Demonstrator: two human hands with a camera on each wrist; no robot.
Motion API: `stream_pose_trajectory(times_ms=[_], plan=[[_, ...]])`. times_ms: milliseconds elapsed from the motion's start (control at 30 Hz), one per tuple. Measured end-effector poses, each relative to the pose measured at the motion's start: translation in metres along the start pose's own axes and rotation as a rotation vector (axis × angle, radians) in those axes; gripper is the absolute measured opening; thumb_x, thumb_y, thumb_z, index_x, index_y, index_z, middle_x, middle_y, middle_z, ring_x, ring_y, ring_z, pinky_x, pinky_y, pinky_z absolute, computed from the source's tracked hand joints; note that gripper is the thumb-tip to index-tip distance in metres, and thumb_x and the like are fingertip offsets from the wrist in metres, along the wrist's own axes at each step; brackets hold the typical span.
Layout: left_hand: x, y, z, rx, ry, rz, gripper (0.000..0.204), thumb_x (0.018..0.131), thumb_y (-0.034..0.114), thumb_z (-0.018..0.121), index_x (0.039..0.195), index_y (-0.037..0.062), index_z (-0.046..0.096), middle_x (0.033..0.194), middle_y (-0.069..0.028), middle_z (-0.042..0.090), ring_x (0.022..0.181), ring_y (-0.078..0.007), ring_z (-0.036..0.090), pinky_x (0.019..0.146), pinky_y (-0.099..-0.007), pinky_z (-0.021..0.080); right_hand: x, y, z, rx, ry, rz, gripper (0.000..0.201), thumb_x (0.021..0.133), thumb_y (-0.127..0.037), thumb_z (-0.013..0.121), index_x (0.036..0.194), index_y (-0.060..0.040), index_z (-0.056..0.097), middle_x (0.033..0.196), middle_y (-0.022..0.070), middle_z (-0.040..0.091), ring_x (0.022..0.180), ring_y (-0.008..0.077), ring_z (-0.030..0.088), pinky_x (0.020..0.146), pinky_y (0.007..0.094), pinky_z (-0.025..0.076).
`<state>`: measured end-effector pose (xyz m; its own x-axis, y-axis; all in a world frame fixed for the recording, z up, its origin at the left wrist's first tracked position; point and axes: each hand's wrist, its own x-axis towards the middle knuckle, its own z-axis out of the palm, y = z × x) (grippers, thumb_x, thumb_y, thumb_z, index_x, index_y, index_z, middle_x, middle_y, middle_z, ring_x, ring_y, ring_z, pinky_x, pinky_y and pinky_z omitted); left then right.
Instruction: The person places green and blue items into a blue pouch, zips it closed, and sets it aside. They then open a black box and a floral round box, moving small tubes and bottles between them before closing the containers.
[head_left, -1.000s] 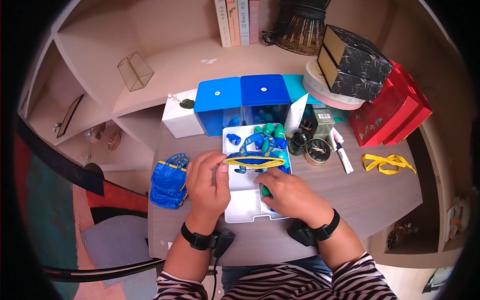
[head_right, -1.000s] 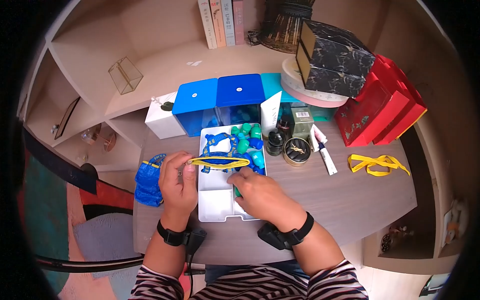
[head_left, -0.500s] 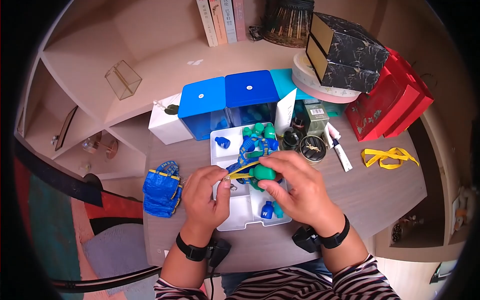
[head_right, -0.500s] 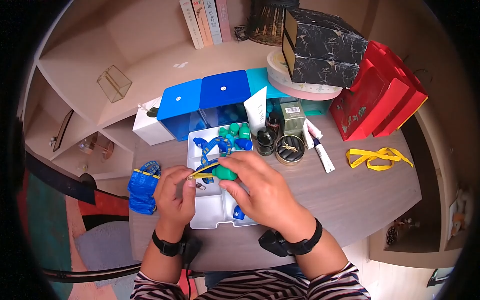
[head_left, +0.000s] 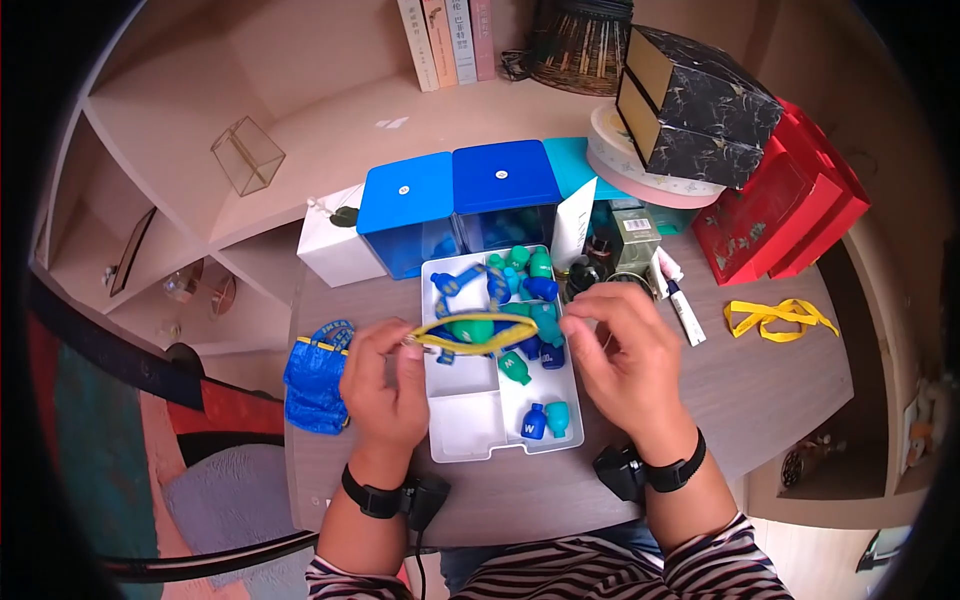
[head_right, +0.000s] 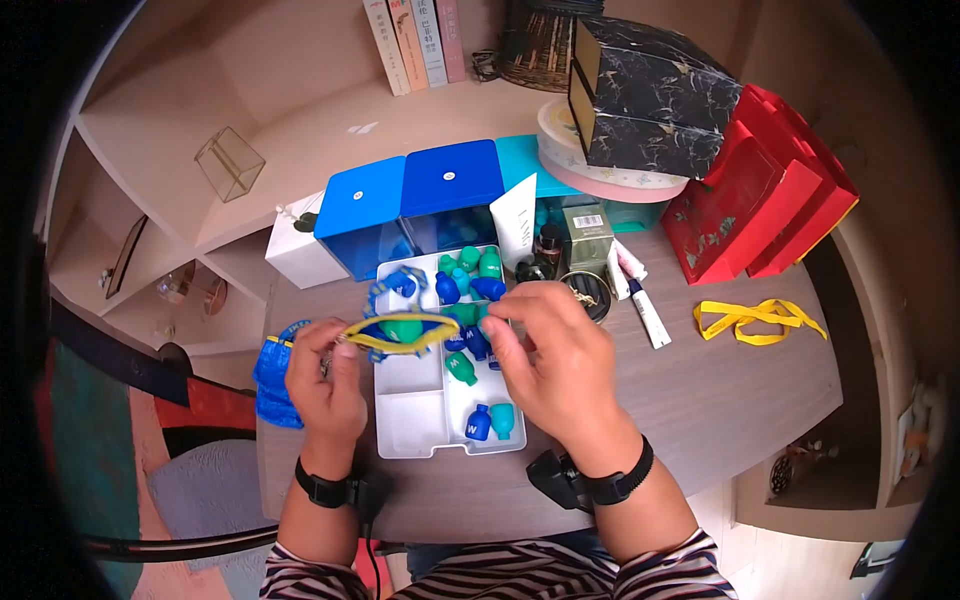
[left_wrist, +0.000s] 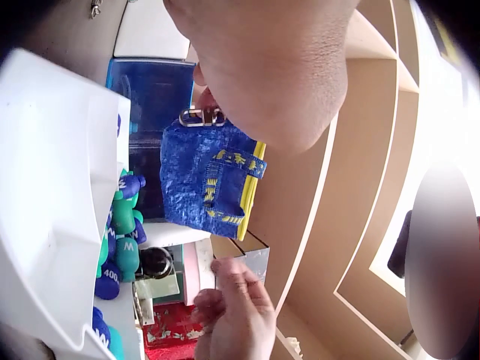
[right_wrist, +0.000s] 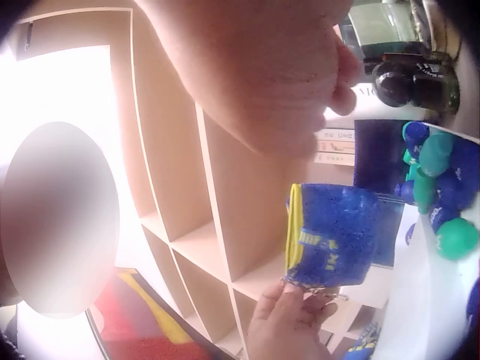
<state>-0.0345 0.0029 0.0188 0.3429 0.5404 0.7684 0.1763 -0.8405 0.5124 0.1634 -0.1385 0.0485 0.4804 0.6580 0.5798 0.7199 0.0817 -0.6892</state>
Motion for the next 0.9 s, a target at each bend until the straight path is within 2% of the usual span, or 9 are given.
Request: stream_pose_trajectory(times_ms=[33,100,133,167,267,367,433,567,900], plan=[[-0.001,-0.003,-0.001,0.001,0.004,-0.003,0.011,0.092,0.002,0.063,0.101,-0.0029,0.064,0.100,-0.0191,0.068,0.088,-0.0312,0.068,0.077,-0.0349,0.053,-0.001,0.001,0.003,0.000,-0.004,-0.003,0.019,0.080,-0.013,0.081,0.094,-0.0044,0.072,0.101,0.0097,0.068,0.085,0.0266,0.070,0.069,0.0361,0.057],[-0.002,-0.007,-0.002,-0.059,0.043,-0.108,0.011,0.093,0.002,0.061,0.103,-0.0040,0.062,0.101,-0.0191,0.067,0.090,-0.0297,0.067,0.079,-0.0346,0.053,-0.005,0.008,0.013,-0.251,-0.210,-0.191,0.031,0.078,-0.019,0.082,0.103,-0.0057,0.070,0.113,0.0113,0.066,0.099,0.0279,0.067,0.079,0.0401,0.057],[-0.003,-0.007,-0.001,-0.078,0.049,-0.131,0.011,0.093,0.001,0.061,0.103,-0.0038,0.062,0.102,-0.0190,0.067,0.091,-0.0296,0.067,0.080,-0.0351,0.053,-0.008,0.007,0.017,-0.303,-0.354,-0.144,0.045,0.074,-0.024,0.084,0.114,-0.0074,0.068,0.126,0.0136,0.061,0.114,0.0293,0.061,0.089,0.0423,0.055],[-0.002,-0.007,-0.001,-0.079,0.052,-0.132,0.011,0.093,0.001,0.061,0.103,-0.0038,0.062,0.102,-0.0190,0.067,0.091,-0.0296,0.067,0.080,-0.0351,0.053,-0.011,0.007,0.021,-0.305,-0.354,-0.146,0.045,0.074,-0.024,0.084,0.114,-0.0074,0.068,0.126,0.0136,0.061,0.114,0.0293,0.061,0.089,0.0423,0.055],[-0.001,-0.007,-0.003,-0.041,0.018,-0.065,0.011,0.096,0.003,0.059,0.104,-0.0036,0.061,0.102,-0.0159,0.066,0.092,-0.0215,0.062,0.082,-0.0319,0.050,-0.016,0.009,0.031,-0.418,-0.479,-0.154,0.056,0.072,-0.025,0.085,0.122,-0.0075,0.067,0.134,0.0162,0.058,0.122,0.0313,0.057,0.089,0.0404,0.056],[0.000,-0.006,-0.002,-0.045,0.005,-0.046,0.010,0.095,0.001,0.059,0.104,-0.0036,0.062,0.102,-0.0162,0.066,0.092,-0.0225,0.063,0.082,-0.0324,0.050,-0.017,0.014,0.034,-0.446,-0.493,-0.206,0.056,0.071,-0.024,0.085,0.121,-0.0074,0.067,0.131,0.0150,0.060,0.118,0.0303,0.059,0.087,0.0397,0.057],[0.001,-0.006,-0.003,-0.043,-0.001,-0.033,0.013,0.090,-0.001,0.063,0.103,-0.0033,0.063,0.100,-0.0191,0.067,0.090,-0.0310,0.067,0.080,-0.0357,0.053,-0.017,0.013,0.032,-0.453,-0.508,-0.199,0.056,0.071,-0.024,0.085,0.121,-0.0076,0.067,0.128,0.0141,0.061,0.116,0.0293,0.060,0.085,0.0389,0.057],[0.001,-0.008,-0.003,-0.029,0.008,-0.016,0.014,0.089,-0.001,0.063,0.103,-0.0030,0.064,0.099,-0.0191,0.067,0.089,-0.0313,0.068,0.079,-0.0357,0.054,-0.018,0.008,0.031,-0.490,-0.536,-0.189,0.055,0.070,-0.024,0.085,0.121,-0.0084,0.067,0.119,0.0116,0.064,0.107,0.0267,0.063,0.077,0.0366,0.058],[0.001,-0.006,0.000,-0.022,0.003,-0.007,0.013,0.088,-0.001,0.063,0.102,-0.0035,0.063,0.099,-0.0196,0.067,0.088,-0.0316,0.068,0.078,-0.0360,0.054,-0.021,0.017,0.038,-0.443,-0.475,-0.130,0.048,0.072,-0.024,0.082,0.116,-0.0094,0.067,0.109,0.0101,0.065,0.096,0.0286,0.067,0.074,0.0401,0.057]])
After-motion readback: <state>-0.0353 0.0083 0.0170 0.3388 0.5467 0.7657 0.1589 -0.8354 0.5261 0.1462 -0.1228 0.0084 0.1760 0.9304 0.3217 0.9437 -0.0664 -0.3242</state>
